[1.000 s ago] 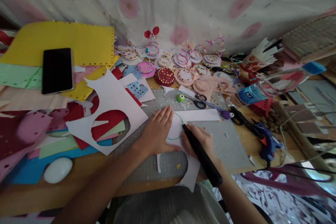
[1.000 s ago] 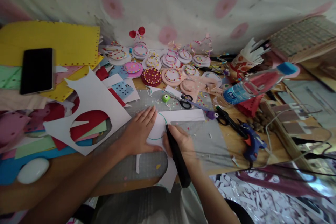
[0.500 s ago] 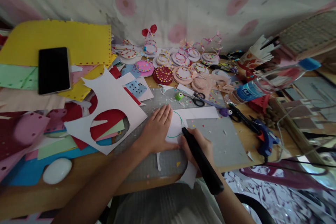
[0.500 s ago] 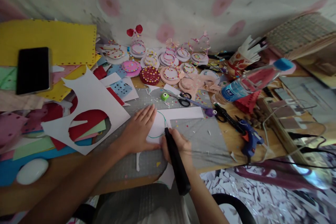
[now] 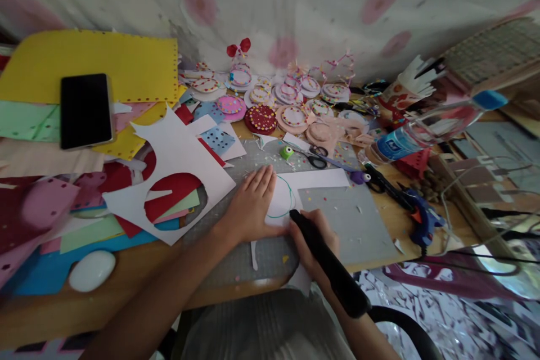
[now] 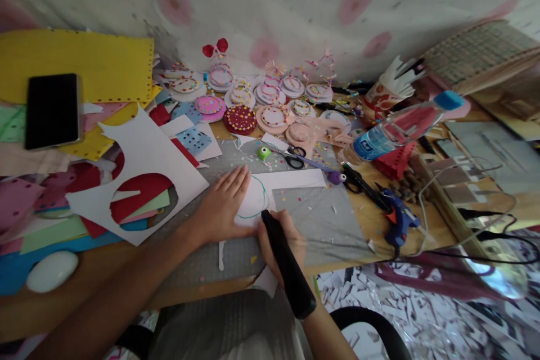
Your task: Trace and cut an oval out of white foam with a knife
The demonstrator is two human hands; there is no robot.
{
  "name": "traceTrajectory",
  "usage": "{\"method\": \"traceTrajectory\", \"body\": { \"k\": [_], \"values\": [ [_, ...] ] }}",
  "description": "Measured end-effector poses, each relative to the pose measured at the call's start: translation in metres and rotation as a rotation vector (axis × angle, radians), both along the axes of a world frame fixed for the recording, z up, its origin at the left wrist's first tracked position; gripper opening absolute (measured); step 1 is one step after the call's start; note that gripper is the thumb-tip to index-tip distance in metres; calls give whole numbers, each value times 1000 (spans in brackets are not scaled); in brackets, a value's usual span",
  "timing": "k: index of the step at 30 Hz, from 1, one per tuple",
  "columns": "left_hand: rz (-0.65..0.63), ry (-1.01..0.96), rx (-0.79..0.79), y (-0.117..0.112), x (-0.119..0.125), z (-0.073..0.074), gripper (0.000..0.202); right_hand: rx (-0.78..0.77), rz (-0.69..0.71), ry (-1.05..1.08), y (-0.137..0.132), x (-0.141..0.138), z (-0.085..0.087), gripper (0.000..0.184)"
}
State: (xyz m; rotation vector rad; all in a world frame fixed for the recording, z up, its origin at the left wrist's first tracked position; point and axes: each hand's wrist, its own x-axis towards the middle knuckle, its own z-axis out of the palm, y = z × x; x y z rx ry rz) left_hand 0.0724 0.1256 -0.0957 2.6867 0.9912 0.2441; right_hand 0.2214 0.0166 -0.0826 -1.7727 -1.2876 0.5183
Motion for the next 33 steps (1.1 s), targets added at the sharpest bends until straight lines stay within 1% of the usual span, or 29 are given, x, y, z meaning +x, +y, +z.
{"method": "traceTrajectory", "body": {
  "k": [2,4,7,9,12,16,18,20,24,26,29,33],
  "values": [
    [-11,5,-8,1,0,1,123,10,-36,25,-2,5,-4,12],
    [-12,12,-13,1,-1,2,126,31,-82,116,-5,16,-8,13],
    [-10,20,-23,1,-1,3,129,34,-110,398,-6,37,-10,18],
    [-24,22,-41,1,-4,4,131,-10,-88,575,-4,49,-7,24],
    [-31,17,-66,3,-10,5,133,-80,-54,750,3,59,5,31],
    [-18,25,-73,8,-19,5,130,-184,11,870,10,64,19,40],
    [-21,34,-74,10,-20,6,129,-233,51,924,12,64,20,45],
    [-32,48,-81,11,-20,8,129,-239,90,976,15,62,17,44],
    [-70,63,-83,12,-20,7,131,-202,136,992,23,53,7,28],
    [-75,51,-60,12,-20,5,133,-215,171,973,29,45,6,25],
    [-65,24,-33,11,-20,1,132,-291,235,915,36,35,11,25],
    [-66,-15,-30,10,-21,-1,132,-428,196,788,43,24,17,36]
  ]
}}
